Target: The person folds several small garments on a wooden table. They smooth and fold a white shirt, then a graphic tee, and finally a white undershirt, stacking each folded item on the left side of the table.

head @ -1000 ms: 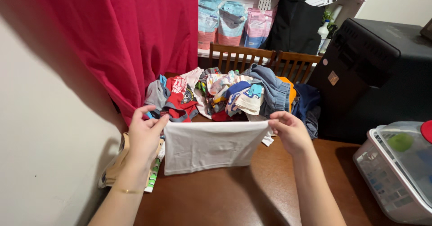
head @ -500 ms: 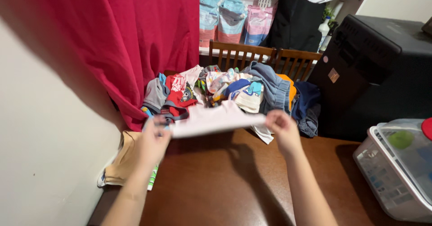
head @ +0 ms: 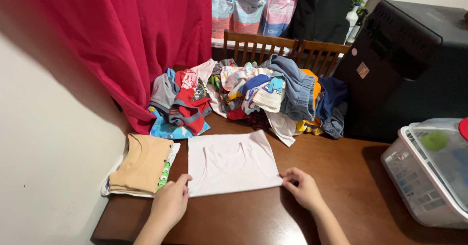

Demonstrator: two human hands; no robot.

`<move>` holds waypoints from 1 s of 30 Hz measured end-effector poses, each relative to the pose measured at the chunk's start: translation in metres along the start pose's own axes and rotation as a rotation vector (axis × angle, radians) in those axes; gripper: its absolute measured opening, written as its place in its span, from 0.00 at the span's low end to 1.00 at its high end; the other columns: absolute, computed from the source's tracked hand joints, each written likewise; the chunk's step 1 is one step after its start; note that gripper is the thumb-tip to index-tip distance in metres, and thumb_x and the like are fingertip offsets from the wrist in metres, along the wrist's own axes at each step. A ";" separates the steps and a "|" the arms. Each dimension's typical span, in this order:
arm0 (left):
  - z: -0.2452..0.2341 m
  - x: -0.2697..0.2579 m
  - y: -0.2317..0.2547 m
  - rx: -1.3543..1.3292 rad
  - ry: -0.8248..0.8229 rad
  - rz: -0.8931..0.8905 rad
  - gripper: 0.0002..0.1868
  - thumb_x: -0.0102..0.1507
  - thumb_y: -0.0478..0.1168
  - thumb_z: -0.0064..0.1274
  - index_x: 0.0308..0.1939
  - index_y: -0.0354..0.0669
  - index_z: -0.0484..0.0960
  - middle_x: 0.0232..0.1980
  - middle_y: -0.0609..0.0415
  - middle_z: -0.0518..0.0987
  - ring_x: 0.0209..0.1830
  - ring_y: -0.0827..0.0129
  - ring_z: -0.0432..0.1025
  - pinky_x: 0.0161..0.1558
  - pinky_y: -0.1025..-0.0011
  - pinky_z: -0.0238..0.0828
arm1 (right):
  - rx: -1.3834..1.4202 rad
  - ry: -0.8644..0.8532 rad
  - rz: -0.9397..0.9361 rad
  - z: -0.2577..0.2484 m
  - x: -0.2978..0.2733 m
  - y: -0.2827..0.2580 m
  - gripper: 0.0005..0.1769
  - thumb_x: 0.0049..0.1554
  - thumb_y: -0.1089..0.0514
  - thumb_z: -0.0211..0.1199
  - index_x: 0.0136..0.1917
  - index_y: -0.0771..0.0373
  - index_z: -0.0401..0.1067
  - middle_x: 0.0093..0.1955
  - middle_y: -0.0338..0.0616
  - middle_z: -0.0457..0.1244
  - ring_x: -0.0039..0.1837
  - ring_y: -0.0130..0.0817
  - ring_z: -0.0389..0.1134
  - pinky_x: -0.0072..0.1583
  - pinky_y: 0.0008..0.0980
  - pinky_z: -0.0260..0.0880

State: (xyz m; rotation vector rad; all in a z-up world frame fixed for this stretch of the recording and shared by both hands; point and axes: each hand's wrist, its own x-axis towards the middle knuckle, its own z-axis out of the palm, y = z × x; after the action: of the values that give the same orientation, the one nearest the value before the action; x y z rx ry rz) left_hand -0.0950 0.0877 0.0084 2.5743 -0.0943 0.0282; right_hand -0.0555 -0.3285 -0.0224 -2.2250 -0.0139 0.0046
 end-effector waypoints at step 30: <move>0.055 0.130 -0.002 -0.037 0.116 0.039 0.12 0.58 0.43 0.62 0.43 0.45 0.83 0.47 0.46 0.79 0.51 0.51 0.73 0.53 0.59 0.71 | -0.227 0.211 -0.178 0.089 0.091 -0.056 0.09 0.57 0.56 0.63 0.50 0.59 0.78 0.44 0.50 0.65 0.50 0.49 0.67 0.52 0.45 0.68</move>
State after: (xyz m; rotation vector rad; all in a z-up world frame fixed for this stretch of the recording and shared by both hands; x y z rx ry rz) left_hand 0.0344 0.0518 -0.0334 2.5271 -0.1008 0.1891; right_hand 0.0340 -0.2227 -0.0323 -2.4326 -0.1008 -0.3445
